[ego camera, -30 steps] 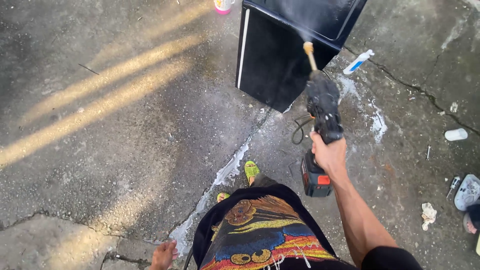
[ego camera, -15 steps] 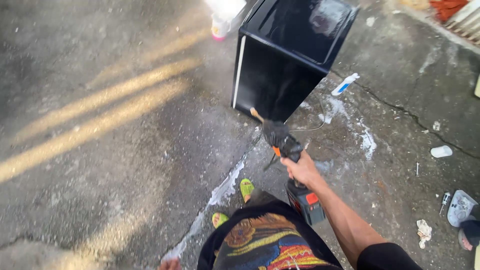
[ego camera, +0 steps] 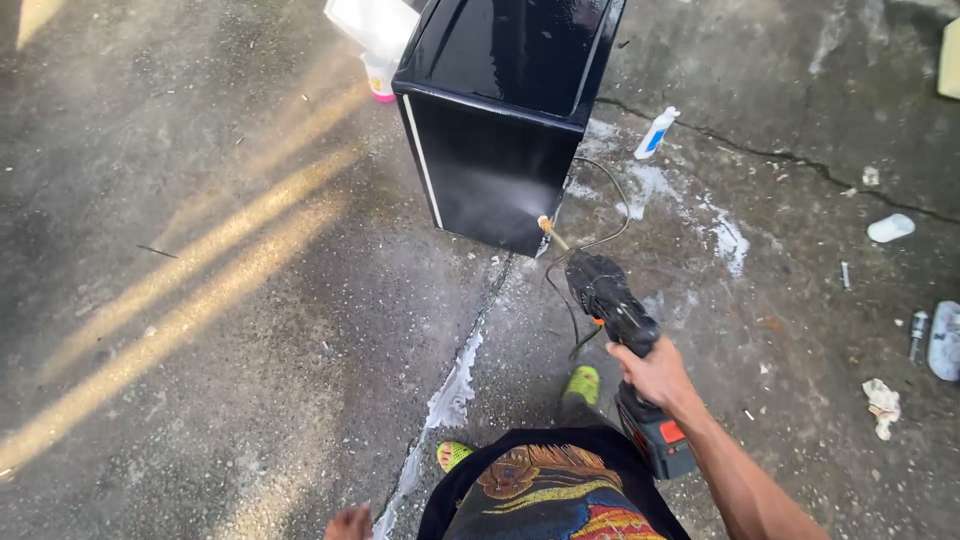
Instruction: Using a handheld pressure washer to clean the exterior and rear components of a small refrigerator in an outdoor area.
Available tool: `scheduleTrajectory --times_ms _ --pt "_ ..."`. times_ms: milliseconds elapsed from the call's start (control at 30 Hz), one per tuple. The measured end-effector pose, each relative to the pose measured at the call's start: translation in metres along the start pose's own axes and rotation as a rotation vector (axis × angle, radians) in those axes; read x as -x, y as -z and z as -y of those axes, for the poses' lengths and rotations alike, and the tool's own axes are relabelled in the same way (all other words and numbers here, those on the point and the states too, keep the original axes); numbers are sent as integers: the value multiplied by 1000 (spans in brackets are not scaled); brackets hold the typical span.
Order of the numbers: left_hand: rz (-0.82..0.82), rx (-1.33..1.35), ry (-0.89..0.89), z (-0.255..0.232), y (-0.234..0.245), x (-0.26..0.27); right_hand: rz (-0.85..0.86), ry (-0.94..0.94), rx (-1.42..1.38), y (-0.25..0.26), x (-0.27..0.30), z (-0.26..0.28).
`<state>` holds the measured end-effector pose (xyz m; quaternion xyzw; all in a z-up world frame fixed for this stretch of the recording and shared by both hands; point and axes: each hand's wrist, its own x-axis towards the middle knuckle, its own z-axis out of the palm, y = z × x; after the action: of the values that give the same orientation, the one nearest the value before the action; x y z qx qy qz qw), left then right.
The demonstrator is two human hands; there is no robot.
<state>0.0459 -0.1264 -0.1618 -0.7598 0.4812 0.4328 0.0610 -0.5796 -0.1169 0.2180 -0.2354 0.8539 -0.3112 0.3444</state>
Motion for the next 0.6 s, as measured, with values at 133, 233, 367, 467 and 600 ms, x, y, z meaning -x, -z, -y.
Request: scheduleTrajectory --times_ms 133,233,367,467,600 --pt "29 195 74 -133 42 44 61 52 4 59 -18 -10" --pt "16 169 9 -239 39 87 107 113 -18 103 -41 -13" --pt "74 -59 -86 -329 -31 80 205 81 -40 158 -89 -31" --pt "133 -132 -152 -389 -80 81 255 107 58 199 -125 -49" --pt "164 -156 -163 -472 -109 127 236 77 85 237 -169 -76"
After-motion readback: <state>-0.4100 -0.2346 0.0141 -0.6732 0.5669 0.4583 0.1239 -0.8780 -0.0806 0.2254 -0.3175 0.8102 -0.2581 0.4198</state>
